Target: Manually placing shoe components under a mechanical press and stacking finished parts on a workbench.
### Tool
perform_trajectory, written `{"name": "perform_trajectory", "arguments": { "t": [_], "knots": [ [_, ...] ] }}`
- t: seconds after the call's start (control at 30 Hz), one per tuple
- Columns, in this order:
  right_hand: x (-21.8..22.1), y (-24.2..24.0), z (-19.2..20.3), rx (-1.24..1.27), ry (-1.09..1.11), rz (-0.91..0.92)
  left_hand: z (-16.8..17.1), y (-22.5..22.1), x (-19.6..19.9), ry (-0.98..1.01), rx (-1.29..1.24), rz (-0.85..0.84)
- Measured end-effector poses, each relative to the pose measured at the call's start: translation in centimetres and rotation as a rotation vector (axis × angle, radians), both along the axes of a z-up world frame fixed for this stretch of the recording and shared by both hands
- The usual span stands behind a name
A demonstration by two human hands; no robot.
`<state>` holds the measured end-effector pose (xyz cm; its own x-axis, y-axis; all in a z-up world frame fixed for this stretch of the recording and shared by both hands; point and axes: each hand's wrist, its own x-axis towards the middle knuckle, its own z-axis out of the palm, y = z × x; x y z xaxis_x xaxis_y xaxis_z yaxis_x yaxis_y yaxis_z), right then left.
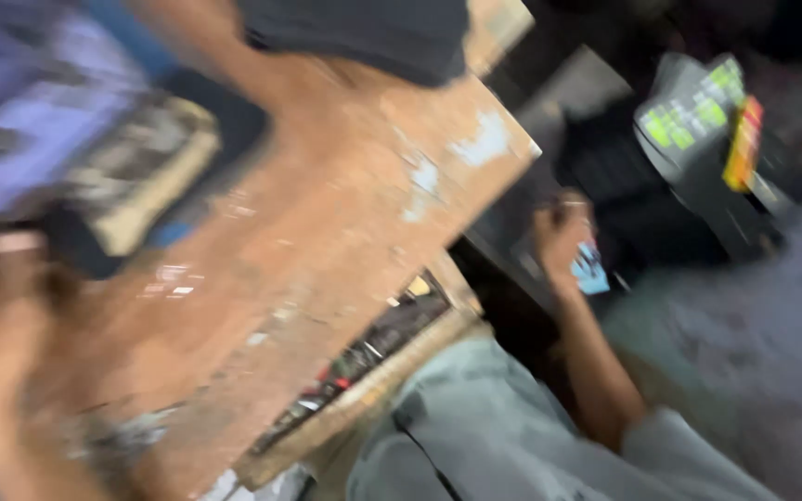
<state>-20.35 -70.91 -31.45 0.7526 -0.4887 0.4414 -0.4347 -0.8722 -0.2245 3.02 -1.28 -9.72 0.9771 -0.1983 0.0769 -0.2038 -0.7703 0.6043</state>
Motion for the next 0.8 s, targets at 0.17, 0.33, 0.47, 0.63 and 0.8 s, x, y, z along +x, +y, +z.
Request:
{"name": "perform_trajectory", "arguments": {
  "t": [0.17, 0.33, 0.47, 0.63, 0.8],
  "knots": [
    [11.7, 14.4, 32.8, 0.127, -0.448, 0.524, -0.9, -3.2, 1.1, 0.05, -0.446, 0.1],
    [22.5, 19.1, 34.9, -0.293, -0.163, 0.793, 0.6, -6.2, 0.8, -0.014, -0.293, 0.152],
    [21.7, 22.0, 33.0, -0.234, -0.022, 0.872, 1.1, -6.0, 1.2, -0.117, -0.183, 0.248],
    [12.1, 25.2, 31.3, 0.178, -0.007, 0.885, 5.1, -3.8, -1.8, -0.289, -0.306, 0.286],
    [9.4, 28.7, 28.4, 0.133, 0.021, 1.279, 9.3, -2.2, -6.2, -0.29, -0.311, 0.497]
  ]
}}
